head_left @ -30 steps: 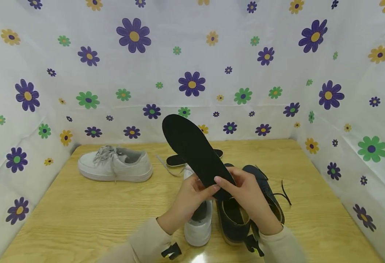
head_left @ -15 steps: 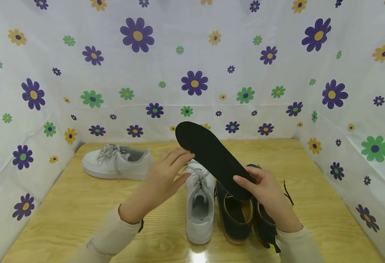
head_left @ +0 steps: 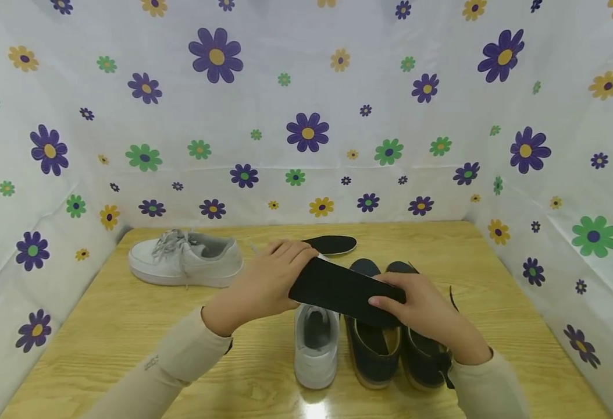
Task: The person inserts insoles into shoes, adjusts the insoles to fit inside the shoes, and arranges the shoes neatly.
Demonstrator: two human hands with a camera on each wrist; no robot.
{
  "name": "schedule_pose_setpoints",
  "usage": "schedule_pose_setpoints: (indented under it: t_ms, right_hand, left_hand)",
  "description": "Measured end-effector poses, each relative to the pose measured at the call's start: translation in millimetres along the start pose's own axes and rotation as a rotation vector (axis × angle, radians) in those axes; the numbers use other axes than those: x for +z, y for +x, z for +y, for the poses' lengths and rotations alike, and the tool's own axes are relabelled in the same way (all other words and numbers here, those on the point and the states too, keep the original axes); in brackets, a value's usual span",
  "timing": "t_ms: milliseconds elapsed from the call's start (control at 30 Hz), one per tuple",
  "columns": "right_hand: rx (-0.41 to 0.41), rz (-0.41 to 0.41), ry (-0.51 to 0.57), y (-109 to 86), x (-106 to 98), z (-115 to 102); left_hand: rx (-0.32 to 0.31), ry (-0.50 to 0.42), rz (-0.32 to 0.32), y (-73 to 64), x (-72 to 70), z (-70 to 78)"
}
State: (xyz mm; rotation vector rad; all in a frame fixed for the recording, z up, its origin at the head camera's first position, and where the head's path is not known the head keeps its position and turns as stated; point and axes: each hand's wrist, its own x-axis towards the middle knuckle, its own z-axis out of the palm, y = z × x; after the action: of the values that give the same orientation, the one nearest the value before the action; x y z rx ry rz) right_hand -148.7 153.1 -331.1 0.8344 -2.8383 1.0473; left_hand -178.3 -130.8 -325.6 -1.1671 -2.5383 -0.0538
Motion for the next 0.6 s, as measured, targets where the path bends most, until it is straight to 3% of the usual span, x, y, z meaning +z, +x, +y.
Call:
schedule_pose_setpoints:
  t_ms: [167,300,500,600]
  right_hand:
    - [-0.099,0.214,-0.442,3.2,17.8,-22.6]
    - [-0.159,0.284,-0.692,12.4,33.5,-36.6]
    - [-0.198,0.321,-0.803,18.7,42.1,-42.7]
    - [-0.218,0.351,-0.799,19.0,38.6,-43.9]
  left_hand:
    - [-0.036,0.010,0.059,7.4,5.5,10.6]
    - [-0.029,0.021,0.110,11.5,10.4,19.1]
    - [0.034,0.072,0.233,16.5,16.9,20.2]
    - [-0.008,0.073,0.363,16.6,18.2,14.1]
